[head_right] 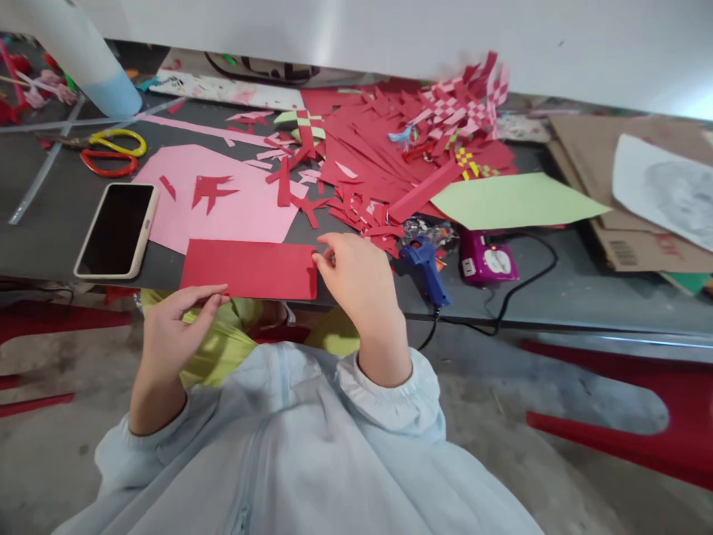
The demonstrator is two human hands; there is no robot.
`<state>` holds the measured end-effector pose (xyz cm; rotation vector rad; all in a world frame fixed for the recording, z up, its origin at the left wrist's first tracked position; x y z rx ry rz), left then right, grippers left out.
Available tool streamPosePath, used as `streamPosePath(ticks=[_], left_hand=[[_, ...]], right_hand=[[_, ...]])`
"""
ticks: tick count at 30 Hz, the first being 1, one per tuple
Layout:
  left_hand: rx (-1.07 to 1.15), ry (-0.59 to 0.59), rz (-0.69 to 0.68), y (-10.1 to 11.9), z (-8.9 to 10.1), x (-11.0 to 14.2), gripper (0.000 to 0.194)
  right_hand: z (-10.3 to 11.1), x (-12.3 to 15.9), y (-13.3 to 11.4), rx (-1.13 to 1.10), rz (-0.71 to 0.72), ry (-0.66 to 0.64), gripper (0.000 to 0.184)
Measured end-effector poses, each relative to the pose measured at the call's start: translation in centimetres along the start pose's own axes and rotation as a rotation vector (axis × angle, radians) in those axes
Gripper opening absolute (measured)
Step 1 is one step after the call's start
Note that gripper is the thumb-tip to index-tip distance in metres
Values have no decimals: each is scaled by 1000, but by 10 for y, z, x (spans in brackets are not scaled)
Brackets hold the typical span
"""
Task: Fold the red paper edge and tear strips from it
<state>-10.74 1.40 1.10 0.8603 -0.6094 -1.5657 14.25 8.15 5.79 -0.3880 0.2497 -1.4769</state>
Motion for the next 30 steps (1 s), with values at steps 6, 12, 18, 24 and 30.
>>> streamPosePath(ticks=[6, 12, 18, 24, 30], left_hand=[[-16, 109, 172, -2, 8, 5, 20], [-16, 233, 320, -9, 27, 9, 23], [-6, 323, 396, -13, 40, 10, 21], [-29, 359, 430, -13, 47, 8, 23], [-44, 372, 415, -13, 48, 4, 24]], right_hand=[[-7, 11, 12, -52, 141, 76, 24], [1, 25, 33, -34, 117, 261, 20], [1, 40, 39, -9, 231, 255, 20], [-15, 48, 41, 2, 379, 150, 20], [-26, 53, 37, 37, 442, 121, 20]])
Point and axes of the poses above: each hand's wrist, its own x-axis away from the middle knuckle, its own z-axis out of the back of the hand, y = z × x, the point moved 1 cm from there along -x, towards the middle knuckle, and after that the axes turned 5 degrees about -y, right-handed, at the moved point
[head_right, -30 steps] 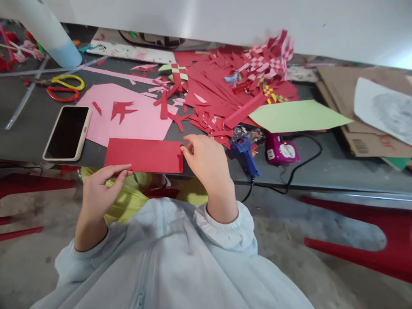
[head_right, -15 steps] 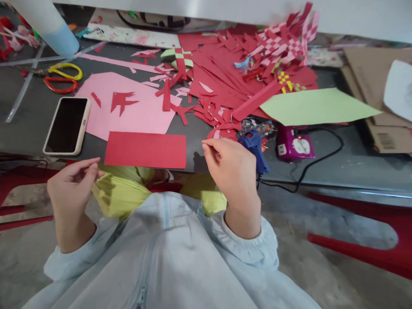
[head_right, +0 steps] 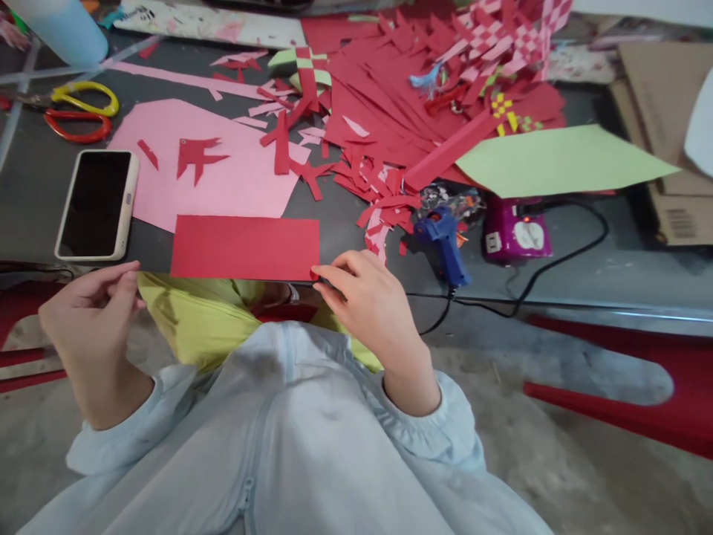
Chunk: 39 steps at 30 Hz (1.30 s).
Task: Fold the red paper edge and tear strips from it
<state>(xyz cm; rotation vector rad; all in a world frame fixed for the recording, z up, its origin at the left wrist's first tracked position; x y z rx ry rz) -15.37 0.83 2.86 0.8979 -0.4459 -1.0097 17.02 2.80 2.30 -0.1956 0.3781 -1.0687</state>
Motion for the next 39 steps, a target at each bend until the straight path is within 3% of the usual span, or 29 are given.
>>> streamPosePath(ticks=[11, 25, 31, 36, 39], left_hand=[[12, -11, 0, 1, -1, 1, 22], [-23, -60, -16, 4, -7, 4, 24], [-231, -177, -282, -3, -13, 5, 30], [-375, -272, -597, 0, -29, 9, 23], [-396, -292, -691, 4, -40, 12, 25]], right_hand=[[-6, -3, -1, 36, 48, -7, 17], [-1, 6, 14, 24, -6, 37, 11], [4, 8, 21, 8, -72, 53, 13], [5, 8, 25, -1, -87, 52, 12], [5, 7, 26, -5, -71, 57, 12]])
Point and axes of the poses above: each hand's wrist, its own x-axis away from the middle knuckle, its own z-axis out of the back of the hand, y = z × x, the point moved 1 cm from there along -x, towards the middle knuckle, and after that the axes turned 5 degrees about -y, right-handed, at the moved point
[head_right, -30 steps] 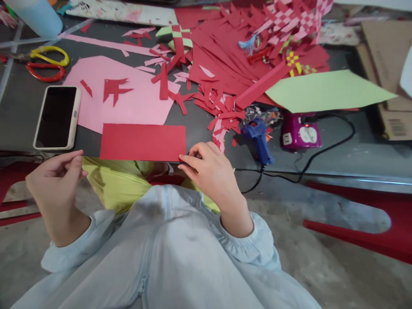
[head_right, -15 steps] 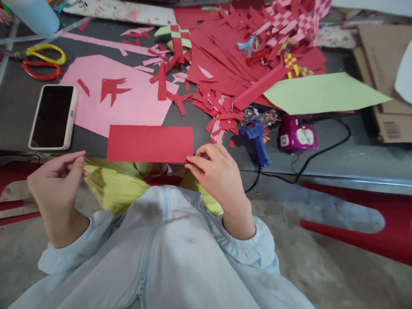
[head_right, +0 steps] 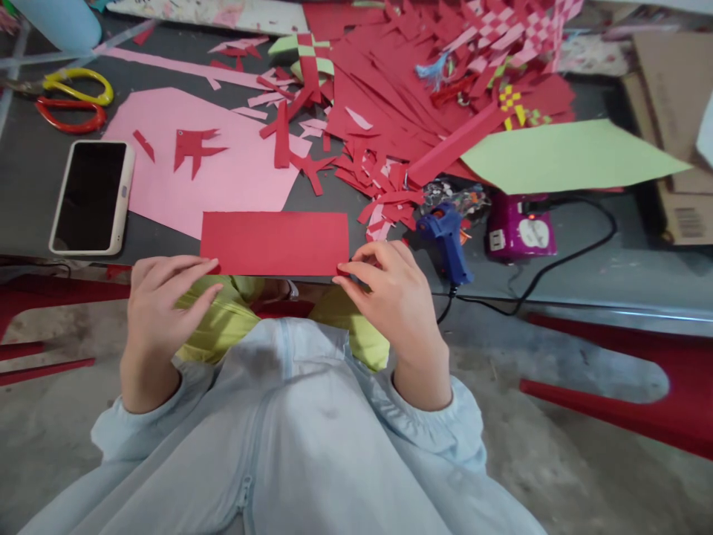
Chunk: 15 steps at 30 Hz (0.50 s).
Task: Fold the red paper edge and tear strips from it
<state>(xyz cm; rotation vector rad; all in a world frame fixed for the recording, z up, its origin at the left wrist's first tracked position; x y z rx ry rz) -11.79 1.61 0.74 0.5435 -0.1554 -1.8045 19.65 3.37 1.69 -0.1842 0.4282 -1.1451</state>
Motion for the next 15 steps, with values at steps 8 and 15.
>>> streamPosePath(ticks=[8, 15], left_hand=[[6, -73, -73, 13, -17, -12, 30], [-18, -10, -141, 17, -20, -15, 23]], right_hand=[[-1, 2, 0, -27, -1, -7, 13], [-3, 2, 0, 4, 35, 25, 11]])
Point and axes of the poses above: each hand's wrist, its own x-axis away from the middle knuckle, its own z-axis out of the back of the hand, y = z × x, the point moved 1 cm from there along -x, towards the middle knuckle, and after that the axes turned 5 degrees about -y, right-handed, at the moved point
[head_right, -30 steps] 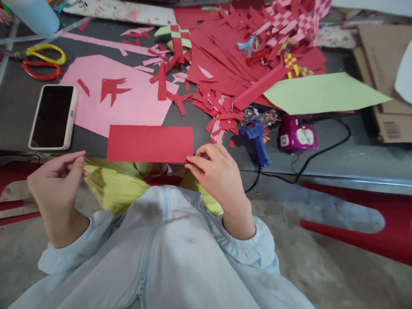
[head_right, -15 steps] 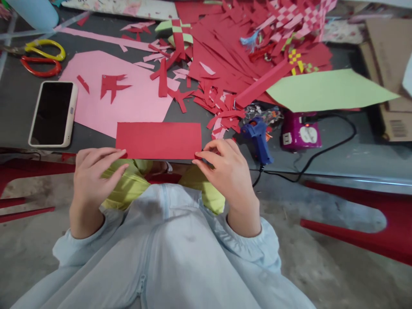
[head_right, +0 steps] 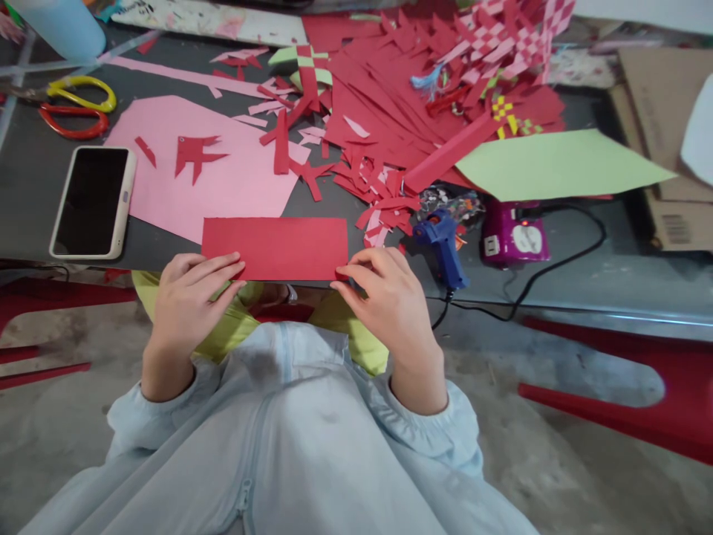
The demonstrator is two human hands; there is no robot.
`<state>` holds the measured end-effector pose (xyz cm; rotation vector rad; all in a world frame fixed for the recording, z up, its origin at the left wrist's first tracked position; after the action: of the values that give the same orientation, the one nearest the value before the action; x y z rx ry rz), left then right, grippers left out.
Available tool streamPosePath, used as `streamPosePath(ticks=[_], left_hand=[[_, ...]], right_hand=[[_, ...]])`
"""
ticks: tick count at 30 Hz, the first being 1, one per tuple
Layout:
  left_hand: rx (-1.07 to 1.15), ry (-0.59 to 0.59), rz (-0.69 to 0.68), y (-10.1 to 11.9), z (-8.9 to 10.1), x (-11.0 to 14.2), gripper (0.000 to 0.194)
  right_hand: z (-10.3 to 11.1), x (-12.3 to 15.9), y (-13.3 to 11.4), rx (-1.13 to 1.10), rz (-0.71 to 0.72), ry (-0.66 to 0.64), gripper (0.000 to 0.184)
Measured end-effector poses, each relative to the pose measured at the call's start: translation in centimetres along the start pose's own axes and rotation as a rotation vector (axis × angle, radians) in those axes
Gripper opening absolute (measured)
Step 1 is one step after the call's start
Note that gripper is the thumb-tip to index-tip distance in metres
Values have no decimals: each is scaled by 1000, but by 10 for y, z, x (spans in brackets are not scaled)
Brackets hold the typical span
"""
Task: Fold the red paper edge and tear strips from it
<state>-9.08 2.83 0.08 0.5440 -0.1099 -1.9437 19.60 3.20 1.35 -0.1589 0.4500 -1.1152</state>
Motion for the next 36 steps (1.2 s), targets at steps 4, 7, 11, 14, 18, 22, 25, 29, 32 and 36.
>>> streamPosePath(ticks=[4, 7, 11, 14, 18, 22, 25, 29, 32, 36], left_hand=[[-29, 29, -35, 0, -1, 0, 20], [-54, 42, -42, 1, 0, 0, 18], [-72, 61, -51, 4, 0, -1, 16], [-76, 69, -54, 5, 0, -2, 16], [-85, 79, -51, 5, -1, -2, 17], [-69, 77, -13, 5, -2, -1, 19], [-59, 82, -1, 6, -3, -1, 18], [-58, 82, -8, 6, -5, 0, 18], [-78, 91, -37, 5, -3, 1, 15], [-81, 223, -128, 8, 4, 8, 11]], right_hand=[[-3, -3, -4, 21, 80, 44, 11], [-7, -8, -12, 15, 125, 46, 12], [-12, -20, -26, 3, 174, 45, 13], [-17, -27, -36, -2, 199, 23, 12], [-24, -34, -46, 15, 208, -14, 13], [-31, -38, -55, 30, 209, -25, 20], [-36, -41, -59, 68, 217, -16, 23], [-43, -42, -61, 84, 234, -6, 22], [-47, -42, -59, 31, 219, -9, 23], [-51, -42, -56, -55, 174, -14, 25]])
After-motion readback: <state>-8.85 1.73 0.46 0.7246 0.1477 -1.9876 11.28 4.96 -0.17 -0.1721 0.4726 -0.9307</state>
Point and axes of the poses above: each hand's wrist, its own x-axis away from the middle knuckle, its own z-axis out of the back of the hand, y = z × x, the point moved 1 cm from there along -x, towards the middle knuckle, and after that the axes turned 5 degrees about -y, right-handed, at the moved point
